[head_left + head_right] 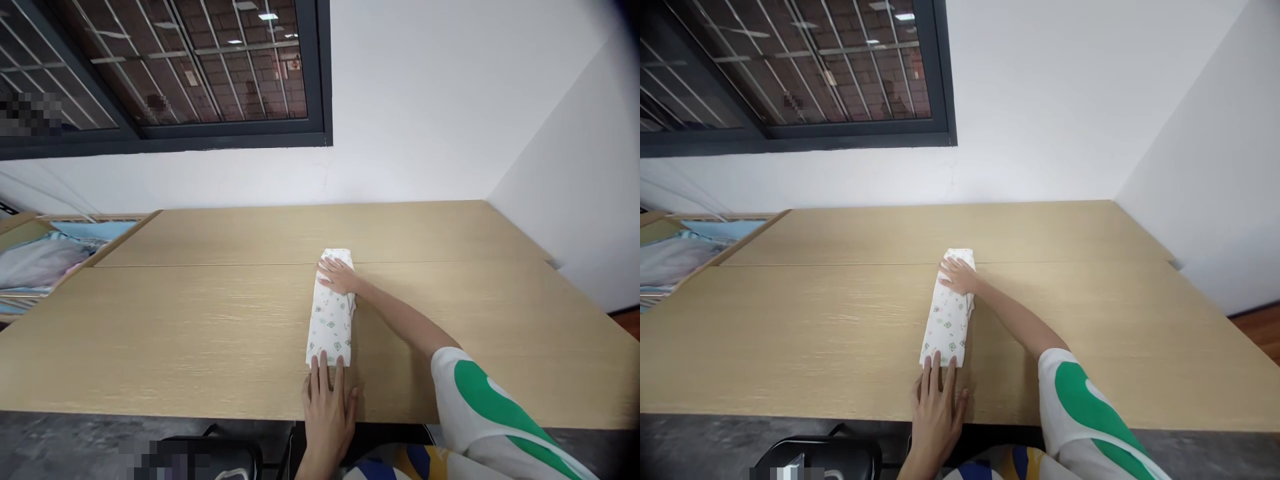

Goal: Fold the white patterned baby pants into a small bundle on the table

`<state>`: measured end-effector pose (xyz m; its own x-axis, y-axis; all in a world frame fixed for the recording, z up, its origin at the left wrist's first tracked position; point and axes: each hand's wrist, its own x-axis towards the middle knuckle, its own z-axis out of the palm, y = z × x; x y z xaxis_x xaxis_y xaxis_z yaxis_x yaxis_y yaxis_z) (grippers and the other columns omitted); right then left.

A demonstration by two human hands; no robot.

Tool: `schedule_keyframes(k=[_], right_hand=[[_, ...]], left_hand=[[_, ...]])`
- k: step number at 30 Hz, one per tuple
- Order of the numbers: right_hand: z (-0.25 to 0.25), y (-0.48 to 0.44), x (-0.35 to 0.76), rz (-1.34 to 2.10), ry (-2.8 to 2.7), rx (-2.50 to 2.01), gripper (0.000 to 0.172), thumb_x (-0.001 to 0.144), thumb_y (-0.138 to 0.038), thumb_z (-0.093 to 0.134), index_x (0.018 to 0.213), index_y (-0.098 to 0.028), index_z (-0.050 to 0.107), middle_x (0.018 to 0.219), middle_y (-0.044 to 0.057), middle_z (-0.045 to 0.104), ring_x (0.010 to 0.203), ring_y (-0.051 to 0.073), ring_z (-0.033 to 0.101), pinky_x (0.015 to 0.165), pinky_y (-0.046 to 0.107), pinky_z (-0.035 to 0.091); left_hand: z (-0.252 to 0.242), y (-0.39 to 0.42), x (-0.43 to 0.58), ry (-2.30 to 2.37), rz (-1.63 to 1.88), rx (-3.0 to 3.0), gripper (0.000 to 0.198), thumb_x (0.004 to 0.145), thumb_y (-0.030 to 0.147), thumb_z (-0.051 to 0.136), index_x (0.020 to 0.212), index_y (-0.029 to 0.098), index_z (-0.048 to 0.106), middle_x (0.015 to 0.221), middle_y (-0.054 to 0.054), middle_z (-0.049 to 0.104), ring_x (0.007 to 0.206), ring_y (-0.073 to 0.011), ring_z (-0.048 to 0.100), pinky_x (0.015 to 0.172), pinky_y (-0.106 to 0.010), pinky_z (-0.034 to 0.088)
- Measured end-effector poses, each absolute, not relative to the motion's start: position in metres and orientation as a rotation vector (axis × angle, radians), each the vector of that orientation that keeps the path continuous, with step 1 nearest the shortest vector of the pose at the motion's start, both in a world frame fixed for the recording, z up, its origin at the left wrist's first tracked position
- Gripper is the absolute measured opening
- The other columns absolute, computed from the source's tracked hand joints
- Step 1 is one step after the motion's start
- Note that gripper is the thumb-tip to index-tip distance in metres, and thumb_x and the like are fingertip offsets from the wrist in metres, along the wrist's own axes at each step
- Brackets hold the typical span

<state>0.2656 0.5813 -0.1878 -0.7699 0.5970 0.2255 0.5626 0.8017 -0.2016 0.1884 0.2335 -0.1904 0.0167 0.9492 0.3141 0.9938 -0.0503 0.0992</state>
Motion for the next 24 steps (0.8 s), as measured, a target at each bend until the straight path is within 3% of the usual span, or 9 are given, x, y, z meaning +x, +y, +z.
schedule_keyframes(k=[12,21,24], right_hand=[[-0.195,0.636,0.265,0.221,-2.666,-1.073,0.070,0.107,-0.054,0.034,0.165,-0.016,0.029,0.171,0.012,0.022,0.160,0.028,0.019,0.130,0.049,0.015],[-0.178,0.643,0.281,0.272,-2.698,-0.983,0.063,0.107,-0.045,0.039,0.163,-0.019,0.034,0.171,0.008,0.025,0.159,0.026,0.020,0.130,0.046,0.015],[-0.167,0.633,0.284,0.203,-2.690,-0.960,0.063,0.106,-0.040,0.037,0.164,-0.015,0.031,0.172,0.011,0.023,0.160,0.025,0.017,0.130,0.044,0.012]], left_hand=[[-0.189,0.234,0.191,-2.103,-0.441,-2.124,0.061,0.098,0.043,0.058,0.157,0.031,0.046,0.169,-0.013,0.033,0.153,-0.0369,0.035,0.110,-0.051,0.045],[-0.190,0.245,0.211,-2.068,-0.442,-2.175,0.067,0.099,0.036,0.057,0.162,0.029,0.035,0.168,-0.014,0.035,0.152,-0.0350,0.036,0.111,-0.051,0.042],[-0.190,0.249,0.212,-2.067,-0.471,-2.176,0.061,0.099,0.031,0.056,0.159,0.028,0.042,0.164,-0.014,0.041,0.149,-0.0336,0.041,0.111,-0.051,0.042]])
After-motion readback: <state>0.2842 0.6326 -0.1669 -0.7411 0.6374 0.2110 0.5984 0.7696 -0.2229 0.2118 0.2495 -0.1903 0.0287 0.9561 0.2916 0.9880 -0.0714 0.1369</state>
